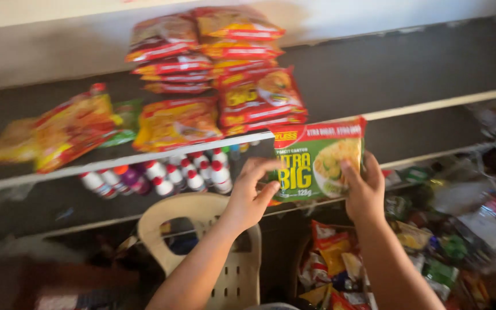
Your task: Organizing and stacking various packets of instant noodles on a grocery store shelf.
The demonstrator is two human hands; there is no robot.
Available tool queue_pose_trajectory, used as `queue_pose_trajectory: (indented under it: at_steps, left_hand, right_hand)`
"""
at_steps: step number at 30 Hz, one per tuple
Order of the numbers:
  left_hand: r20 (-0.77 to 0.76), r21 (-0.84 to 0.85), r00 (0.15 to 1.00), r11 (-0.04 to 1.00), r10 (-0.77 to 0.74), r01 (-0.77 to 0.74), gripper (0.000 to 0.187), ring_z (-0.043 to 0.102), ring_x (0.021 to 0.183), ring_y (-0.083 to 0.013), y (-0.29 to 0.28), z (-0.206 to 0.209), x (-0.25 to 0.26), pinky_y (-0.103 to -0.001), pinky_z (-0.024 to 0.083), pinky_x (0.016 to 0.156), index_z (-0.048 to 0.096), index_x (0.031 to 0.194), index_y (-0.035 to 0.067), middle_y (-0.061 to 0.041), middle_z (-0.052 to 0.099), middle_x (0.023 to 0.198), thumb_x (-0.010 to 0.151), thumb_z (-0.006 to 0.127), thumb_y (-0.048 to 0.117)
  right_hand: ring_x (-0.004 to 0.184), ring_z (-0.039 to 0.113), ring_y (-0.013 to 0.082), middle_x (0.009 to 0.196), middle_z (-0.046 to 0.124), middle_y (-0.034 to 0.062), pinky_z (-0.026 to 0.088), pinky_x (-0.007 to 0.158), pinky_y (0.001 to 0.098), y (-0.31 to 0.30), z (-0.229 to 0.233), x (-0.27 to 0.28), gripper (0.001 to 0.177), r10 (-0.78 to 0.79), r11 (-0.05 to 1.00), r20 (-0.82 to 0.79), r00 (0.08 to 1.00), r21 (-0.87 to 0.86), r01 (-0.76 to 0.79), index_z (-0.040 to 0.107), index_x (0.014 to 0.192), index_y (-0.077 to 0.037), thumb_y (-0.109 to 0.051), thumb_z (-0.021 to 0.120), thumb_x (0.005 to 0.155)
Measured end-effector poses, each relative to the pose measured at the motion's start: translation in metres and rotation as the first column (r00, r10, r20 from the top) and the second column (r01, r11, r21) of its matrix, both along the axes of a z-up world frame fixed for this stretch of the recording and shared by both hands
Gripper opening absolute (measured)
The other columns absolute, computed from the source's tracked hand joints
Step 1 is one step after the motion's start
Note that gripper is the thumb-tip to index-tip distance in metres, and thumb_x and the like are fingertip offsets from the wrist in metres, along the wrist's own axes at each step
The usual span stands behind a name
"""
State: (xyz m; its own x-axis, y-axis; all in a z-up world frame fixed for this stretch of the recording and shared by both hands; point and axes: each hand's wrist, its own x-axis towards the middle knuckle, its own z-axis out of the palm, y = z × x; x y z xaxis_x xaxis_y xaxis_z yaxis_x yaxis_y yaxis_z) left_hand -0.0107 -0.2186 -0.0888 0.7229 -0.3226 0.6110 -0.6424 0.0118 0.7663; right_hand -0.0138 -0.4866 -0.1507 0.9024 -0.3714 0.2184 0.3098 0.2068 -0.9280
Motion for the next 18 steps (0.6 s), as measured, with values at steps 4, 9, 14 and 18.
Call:
queue_pose_trajectory:
  at_steps: [4, 9, 14, 18]
  left_hand:
    - [0.098, 0.16, 0.977, 0.966, 0.188, -0.202, 0.04, 0.064, 0.083, -0.0225, -0.053, -0.001, 0.032, -0.032, 0.054, 0.07, 0.07, 0.124, 0.017, -0.008, 0.06, 0.102, 0.09, 0.065, -0.005]
    - [0.372, 0.314, 0.874, 0.843, 0.314, -0.436, 0.021, 0.065, 0.082, -0.0308, -0.104, 0.027, 0.081, -0.043, 0.054, 0.069, 0.067, 0.101, 0.009, -0.013, 0.063, 0.103, 0.083, 0.068, -0.002]
    - [0.597, 0.433, 0.711, 0.597, 0.371, -0.675, 0.012, 0.066, 0.091, -0.0321, -0.135, 0.05, 0.127, -0.051, 0.048, 0.071, 0.069, 0.089, 0.015, -0.007, 0.066, 0.087, 0.079, 0.069, 0.008]
    - [0.553, 0.563, 0.732, 0.469, 0.397, -0.68, 0.018, 0.063, 0.1, -0.033, -0.153, 0.044, 0.163, -0.06, 0.042, 0.081, 0.072, 0.094, 0.018, -0.007, 0.07, 0.095, 0.078, 0.068, 0.012]
  right_hand:
    - [0.102, 0.069, 0.0223, 0.115, 0.07, 0.0113, 0.059, 0.086, 0.04, -0.032, 0.06, 0.017, 0.037, -0.088, 0.995, -0.1, 0.991, -0.046, 0.084, 0.055, 0.135, 0.0, -0.012, 0.064, 0.101]
    - [0.11, 0.07, 0.0254, 0.122, 0.067, 0.0155, 0.062, 0.087, 0.0409, -0.085, 0.071, 0.063, 0.042, 0.032, 0.996, 0.002, 0.999, 0.082, -0.032, 0.047, 0.133, -0.011, 0.0, 0.056, 0.094]
    - [0.117, 0.067, 0.0247, 0.132, 0.06, 0.015, 0.061, 0.086, 0.0399, -0.133, 0.064, 0.112, 0.053, 0.139, 0.989, 0.124, 0.983, 0.028, -0.143, 0.047, 0.133, -0.018, 0.009, 0.051, 0.088]
    - [0.112, 0.066, 0.0205, 0.129, 0.063, 0.009, 0.061, 0.084, 0.0374, -0.153, 0.05, 0.156, 0.042, 0.1, 0.922, 0.014, 0.995, -0.378, -0.088, 0.056, 0.13, -0.014, 0.005, 0.058, 0.093]
